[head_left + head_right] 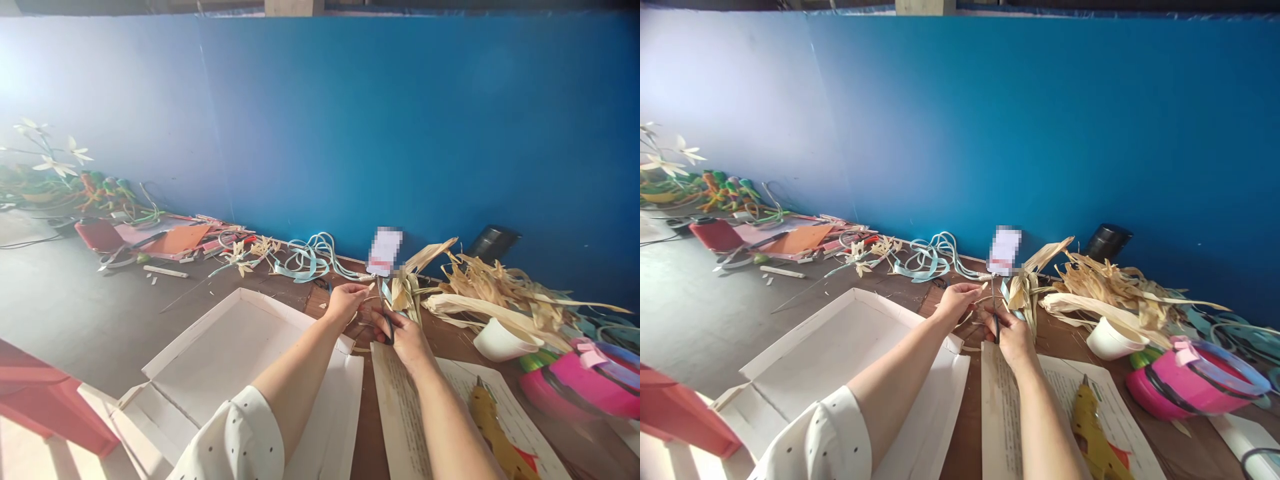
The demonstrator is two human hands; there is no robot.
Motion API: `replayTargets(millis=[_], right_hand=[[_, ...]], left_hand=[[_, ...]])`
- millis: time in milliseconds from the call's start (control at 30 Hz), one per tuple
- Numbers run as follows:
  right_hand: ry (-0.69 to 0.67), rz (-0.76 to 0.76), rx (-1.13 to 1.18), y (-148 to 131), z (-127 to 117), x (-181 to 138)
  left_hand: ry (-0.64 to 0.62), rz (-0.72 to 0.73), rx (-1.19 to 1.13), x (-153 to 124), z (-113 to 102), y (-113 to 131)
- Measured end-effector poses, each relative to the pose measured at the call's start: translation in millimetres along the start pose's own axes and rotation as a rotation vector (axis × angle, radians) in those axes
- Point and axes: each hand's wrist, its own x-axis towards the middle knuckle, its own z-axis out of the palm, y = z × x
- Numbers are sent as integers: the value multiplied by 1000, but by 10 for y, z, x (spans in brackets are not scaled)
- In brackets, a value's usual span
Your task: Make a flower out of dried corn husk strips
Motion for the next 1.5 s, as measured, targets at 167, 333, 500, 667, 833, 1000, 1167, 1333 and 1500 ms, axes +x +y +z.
replayTargets(millis=[167, 333, 500, 667, 833, 1000, 1167, 1333, 1500], right_hand=[[7, -2, 5, 14, -5, 9], [16, -7, 10, -1, 5, 3], [23, -9, 6, -17, 9, -8], [21, -15, 2, -21, 8, -13], [19, -7, 12, -6, 7, -3], [78, -11, 30, -12, -1, 6], [223, -128, 114, -68, -16, -2], [265, -177, 214, -59, -25, 20], [275, -175, 240, -55, -28, 19]], left_hand=[[-27, 10, -25, -18, 2, 9], [-9, -29, -40, -57, 5, 50], [4, -15, -31, -51, -2, 49], [3, -3, -39, -9, -6, 12], [-13, 9, -68, 6, -10, -7], [-27, 18, -58, -21, -9, 20], [-118, 24, -29, -49, 4, 24], [-266, 24, 79, -43, 4, -31], [-364, 16, 133, -26, -1, -63]])
